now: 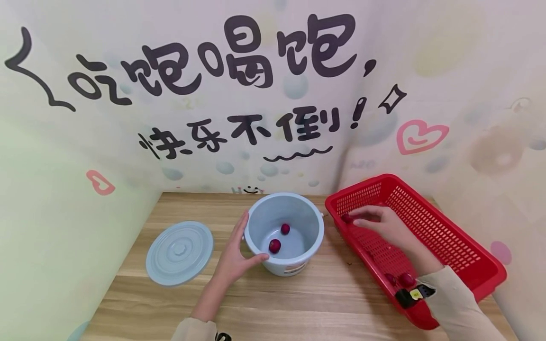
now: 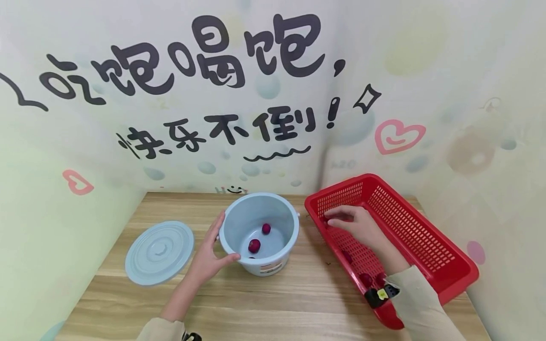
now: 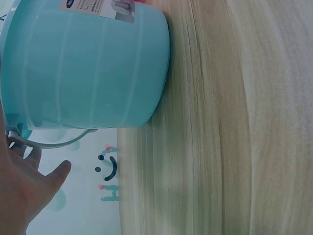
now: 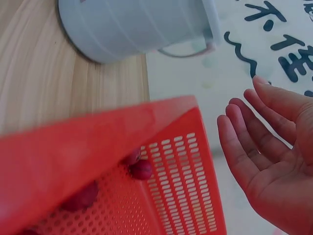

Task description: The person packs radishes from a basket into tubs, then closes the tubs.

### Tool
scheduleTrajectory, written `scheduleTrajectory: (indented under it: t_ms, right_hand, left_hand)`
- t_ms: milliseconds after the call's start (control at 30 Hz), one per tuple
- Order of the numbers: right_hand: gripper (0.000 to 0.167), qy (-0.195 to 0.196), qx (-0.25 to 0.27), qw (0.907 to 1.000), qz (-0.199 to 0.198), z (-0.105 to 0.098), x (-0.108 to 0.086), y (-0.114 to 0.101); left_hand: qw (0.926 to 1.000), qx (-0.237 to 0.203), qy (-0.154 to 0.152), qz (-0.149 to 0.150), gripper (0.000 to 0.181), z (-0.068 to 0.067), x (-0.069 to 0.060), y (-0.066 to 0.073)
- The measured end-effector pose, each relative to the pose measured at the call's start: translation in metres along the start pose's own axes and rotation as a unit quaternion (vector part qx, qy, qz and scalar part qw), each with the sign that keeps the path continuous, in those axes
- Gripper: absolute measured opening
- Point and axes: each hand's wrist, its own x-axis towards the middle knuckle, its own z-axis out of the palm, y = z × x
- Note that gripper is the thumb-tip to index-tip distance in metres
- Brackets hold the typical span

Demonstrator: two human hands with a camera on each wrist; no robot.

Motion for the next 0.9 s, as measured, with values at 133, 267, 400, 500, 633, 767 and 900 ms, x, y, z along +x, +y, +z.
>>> scheduleTrajectory:
  t_ms: [133, 267, 400, 500, 633, 767, 900]
  right_hand:
    - [0.031, -0.001, 0.001, 1.0, -0.003, -0.004, -0.002, 0.009]
    - [0.031, -0.005, 0.01, 0.9999, 0.0, -0.008, -0.004, 0.017]
    - [0.03, -0.011, 0.017, 0.9998, 0.005, -0.011, -0.006, 0.028]
    - [0.03, -0.014, 0.018, 0.9996, 0.013, -0.012, -0.008, 0.038]
    - [0.032, -0.02, 0.017, 0.9992, 0.03, -0.012, -0.011, 0.047]
    - [0.034, -0.025, 0.014, 0.9986, 0.045, -0.012, -0.012, 0.054]
    - [0.037, -0.031, 0.01, 0.9978, 0.058, -0.012, -0.014, 0.06]
  left_hand:
    - [1.0, 0.002, 0.0, 0.001, 0.115, 0.0, 0.0, 0.0]
    - [1.0, 0.003, -0.002, 0.003, 0.115, 0.0, 0.001, -0.001]
    - [1.0, 0.002, -0.002, 0.007, 0.115, 0.0, 0.001, -0.003]
    - [0.9999, 0.0, -0.001, 0.011, 0.115, -0.001, 0.001, -0.003]
    - [1.0, 0.001, -0.001, 0.008, 0.115, 0.0, 0.001, -0.003]
    - [1.0, 0.0, -0.001, 0.002, 0.115, 0.0, 0.001, -0.001]
    - [1.0, 0.0, -0.001, 0.001, 0.115, 0.0, 0.0, 0.0]
